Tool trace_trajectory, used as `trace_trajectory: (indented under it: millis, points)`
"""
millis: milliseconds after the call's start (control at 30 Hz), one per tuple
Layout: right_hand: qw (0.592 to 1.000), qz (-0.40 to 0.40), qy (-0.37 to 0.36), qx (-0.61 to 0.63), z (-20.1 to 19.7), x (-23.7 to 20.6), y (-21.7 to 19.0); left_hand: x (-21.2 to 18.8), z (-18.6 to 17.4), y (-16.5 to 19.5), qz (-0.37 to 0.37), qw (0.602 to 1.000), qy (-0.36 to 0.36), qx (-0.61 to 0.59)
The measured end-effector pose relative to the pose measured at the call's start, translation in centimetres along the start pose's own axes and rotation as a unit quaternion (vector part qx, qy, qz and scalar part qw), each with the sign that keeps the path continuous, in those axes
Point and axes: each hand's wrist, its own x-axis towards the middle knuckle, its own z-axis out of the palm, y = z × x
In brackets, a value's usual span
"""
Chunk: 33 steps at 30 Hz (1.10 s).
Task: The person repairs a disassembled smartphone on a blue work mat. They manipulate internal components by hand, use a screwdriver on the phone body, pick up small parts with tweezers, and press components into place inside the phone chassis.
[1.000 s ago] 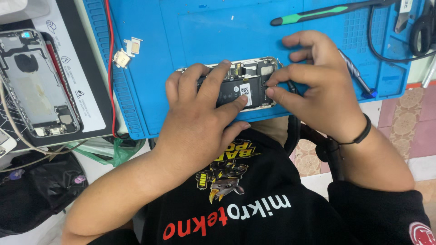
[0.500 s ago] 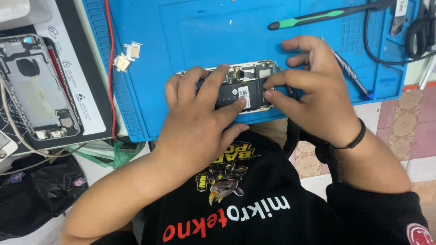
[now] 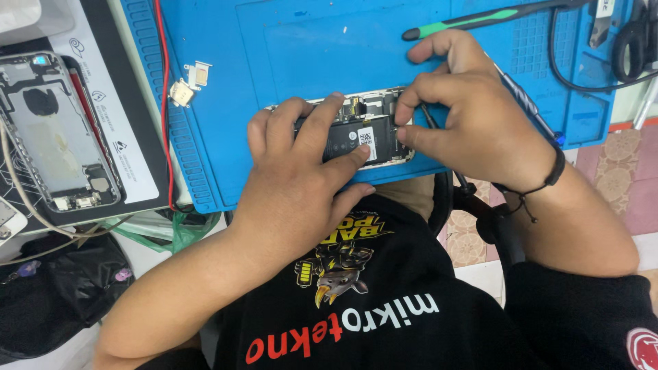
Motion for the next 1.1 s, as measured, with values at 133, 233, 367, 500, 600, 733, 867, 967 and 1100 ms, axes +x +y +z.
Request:
trace_trajectory:
  millis: [133,233,367,500,600,733,867,967,1100]
  points:
    - [1.000,-0.015,0.000,0.005,-0.2,-0.1,0.3,0.1,0.0,0.1,0.001,1.000,0.000,0.004]
    - [1.000,-0.008,0.002,0.005,-0.1,-0.2,0.4,0.1,0.0,0.1,0.000,1.000,0.002,-0.001]
    - [1.000,-0.008,0.010,-0.004,0.1,-0.2,0.4,0.0,0.0,0.0,-0.001,1.000,0.004,-0.004]
    - [1.000,-0.004,0.006,0.014,0.0,-0.3,0.3,0.0,0.0,0.0,-0.001,1.000,0.005,-0.005]
    - [1.000,-0.014,-0.006,0.009,-0.4,-0.4,0.2,0.0,0.0,0.0,0.000,1.000,0.003,-0.006]
    - [0.994,-0.096,-0.011,-0.055,-0.9,-0.4,0.2,0.0,-0.1,0.0,0.000,1.000,0.003,-0.006]
    - [0.994,-0.091,-0.005,-0.054,-0.7,-0.3,0.3,-0.1,-0.1,0.0,-0.002,1.000,0.003,-0.002]
    - [0.996,-0.084,-0.010,-0.037,-0.7,-0.2,0.6,-0.1,-0.1,0.1,-0.005,1.000,0.004,-0.004]
    - [0.997,-0.064,-0.027,-0.012,-0.7,0.1,0.8,-0.1,-0.1,0.2,-0.004,1.000,0.005,-0.003]
